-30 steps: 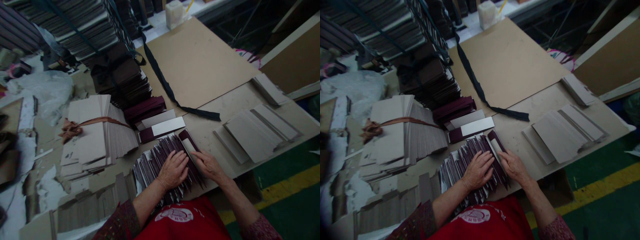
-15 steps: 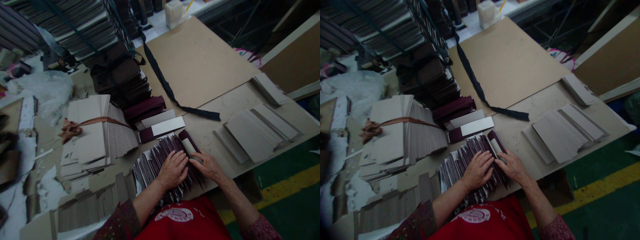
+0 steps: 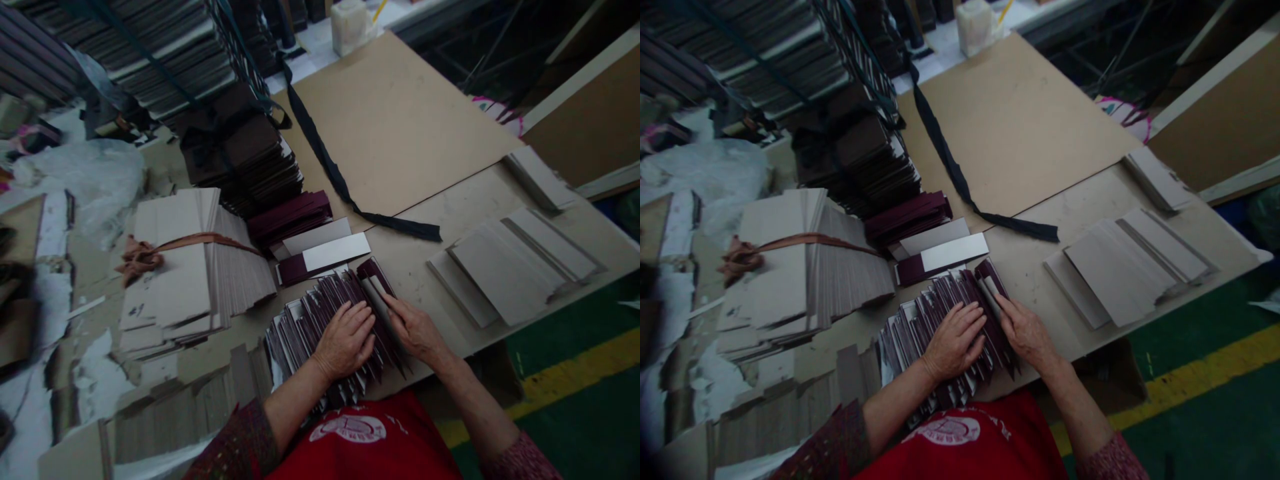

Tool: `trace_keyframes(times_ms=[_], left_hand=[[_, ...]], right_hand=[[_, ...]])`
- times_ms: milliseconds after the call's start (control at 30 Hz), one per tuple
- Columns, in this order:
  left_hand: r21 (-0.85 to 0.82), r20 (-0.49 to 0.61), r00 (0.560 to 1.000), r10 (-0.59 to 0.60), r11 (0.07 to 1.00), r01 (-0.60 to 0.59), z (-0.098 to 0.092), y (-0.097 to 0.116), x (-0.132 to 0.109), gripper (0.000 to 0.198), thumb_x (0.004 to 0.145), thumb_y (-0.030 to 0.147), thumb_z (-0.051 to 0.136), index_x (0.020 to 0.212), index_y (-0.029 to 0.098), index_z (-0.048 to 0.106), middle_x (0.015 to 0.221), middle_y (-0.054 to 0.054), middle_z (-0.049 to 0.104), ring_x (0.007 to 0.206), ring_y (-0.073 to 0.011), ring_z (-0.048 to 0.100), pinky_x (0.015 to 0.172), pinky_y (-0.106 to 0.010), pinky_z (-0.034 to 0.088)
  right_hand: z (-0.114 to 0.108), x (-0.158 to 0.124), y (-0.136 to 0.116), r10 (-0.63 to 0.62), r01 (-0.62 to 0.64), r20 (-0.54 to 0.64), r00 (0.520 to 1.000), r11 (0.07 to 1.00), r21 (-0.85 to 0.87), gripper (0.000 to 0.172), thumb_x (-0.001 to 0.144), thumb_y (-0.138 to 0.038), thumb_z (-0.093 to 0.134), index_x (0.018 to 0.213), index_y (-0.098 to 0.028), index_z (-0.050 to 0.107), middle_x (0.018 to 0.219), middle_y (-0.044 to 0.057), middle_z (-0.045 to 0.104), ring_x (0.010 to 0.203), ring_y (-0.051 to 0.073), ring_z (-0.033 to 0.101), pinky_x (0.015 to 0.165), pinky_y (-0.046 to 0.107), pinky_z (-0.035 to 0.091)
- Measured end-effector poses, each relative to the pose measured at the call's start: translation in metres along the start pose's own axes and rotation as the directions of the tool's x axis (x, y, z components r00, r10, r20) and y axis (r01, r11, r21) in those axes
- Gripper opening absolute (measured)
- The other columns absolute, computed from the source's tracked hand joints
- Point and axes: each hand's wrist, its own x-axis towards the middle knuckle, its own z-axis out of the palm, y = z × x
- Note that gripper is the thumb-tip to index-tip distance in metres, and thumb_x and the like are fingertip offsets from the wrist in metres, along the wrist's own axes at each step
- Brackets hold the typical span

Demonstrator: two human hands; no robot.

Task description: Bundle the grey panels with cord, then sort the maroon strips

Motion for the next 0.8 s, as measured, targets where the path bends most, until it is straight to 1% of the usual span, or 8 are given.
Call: trace_keyframes(times_ms=[67,100,167,300,433,533,667,800], left_hand=[[0.002,-0.007,1.000,-0.002,1.000,0.002,0.0001,-0.0002,-0.0011,0.039,0.095,0.023,0.053,0.132,0.014,0.058,0.133,-0.013,0.063,0.135,-0.0265,0.050,0.116,-0.051,0.041],[0.005,-0.008,1.000,-0.003,1.000,0.003,0.0000,-0.0002,-0.0014,0.039,0.095,0.023,0.053,0.132,0.014,0.058,0.133,-0.013,0.063,0.135,-0.0266,0.050,0.116,-0.051,0.041],[0.008,-0.010,1.000,-0.005,1.000,0.005,-0.0002,-0.0001,-0.0018,0.038,0.095,0.022,0.053,0.132,0.014,0.058,0.133,-0.013,0.063,0.135,-0.0267,0.050,0.116,-0.051,0.042],[0.005,-0.014,1.000,-0.006,1.000,0.006,-0.0011,0.0005,-0.0016,0.037,0.095,0.023,0.053,0.130,0.013,0.059,0.133,-0.012,0.063,0.135,-0.0263,0.050,0.117,-0.050,0.041],[0.017,-0.012,1.000,-0.008,1.000,0.008,-0.0019,0.0009,-0.0010,0.036,0.095,0.022,0.052,0.128,0.012,0.060,0.132,-0.013,0.063,0.133,-0.0267,0.051,0.116,-0.050,0.042],[0.024,-0.014,1.000,-0.008,1.000,0.008,-0.0017,0.0010,-0.0006,0.036,0.094,0.022,0.053,0.128,0.011,0.060,0.132,-0.013,0.063,0.133,-0.0274,0.051,0.116,-0.050,0.042],[0.027,-0.016,1.000,-0.009,1.000,0.010,-0.0007,0.0009,-0.0003,0.035,0.094,0.022,0.054,0.127,0.011,0.060,0.131,-0.013,0.064,0.132,-0.0273,0.052,0.116,-0.049,0.042],[0.030,-0.005,1.000,-0.011,1.000,0.011,0.0006,0.0004,-0.0006,0.036,0.093,0.022,0.054,0.126,0.010,0.060,0.132,-0.013,0.063,0.132,-0.0286,0.052,0.115,-0.050,0.043]], right_hand=[[0.0006,-0.0006,-0.0005,-0.003,0.003,0.002,1.000,1.000,-0.006,0.052,0.099,-0.019,0.032,0.150,-0.019,0.041,0.128,0.014,0.063,0.113,0.025,0.063,0.099,0.042,0.053],[0.0005,-0.0008,-0.0008,-0.005,0.005,0.006,1.000,1.000,-0.012,0.053,0.099,-0.018,0.031,0.150,-0.019,0.041,0.127,0.014,0.063,0.111,0.024,0.063,0.097,0.041,0.053],[-0.0002,-0.0010,-0.0014,-0.004,0.005,0.014,1.000,0.999,-0.037,0.051,0.098,-0.017,0.032,0.145,-0.020,0.049,0.122,0.013,0.064,0.106,0.024,0.065,0.093,0.039,0.055],[-0.0032,-0.0005,-0.0028,0.013,-0.012,0.020,1.000,0.997,-0.071,0.042,0.096,-0.018,0.036,0.126,-0.022,0.065,0.113,0.011,0.064,0.095,0.023,0.066,0.087,0.037,0.057],[-0.0059,-0.0005,-0.0065,0.010,-0.009,0.036,0.999,0.999,-0.038,0.033,0.099,-0.032,0.045,0.119,-0.022,0.069,0.115,0.013,0.064,0.103,0.025,0.064,0.094,0.039,0.054],[-0.0046,-0.0012,-0.0085,0.035,-0.034,0.028,0.999,0.999,-0.036,0.033,0.099,-0.041,0.050,0.117,-0.022,0.070,0.119,0.013,0.063,0.107,0.027,0.063,0.096,0.041,0.053],[0.0002,-0.0011,-0.0064,0.078,-0.077,0.024,0.997,0.995,-0.065,0.034,0.097,-0.045,0.054,0.115,-0.022,0.071,0.118,0.014,0.062,0.107,0.028,0.064,0.094,0.043,0.054],[0.0020,-0.0002,-0.0036,0.087,-0.086,0.020,0.996,0.995,-0.047,0.036,0.096,-0.046,0.054,0.114,-0.020,0.071,0.117,0.015,0.062,0.107,0.029,0.063,0.094,0.043,0.054]])
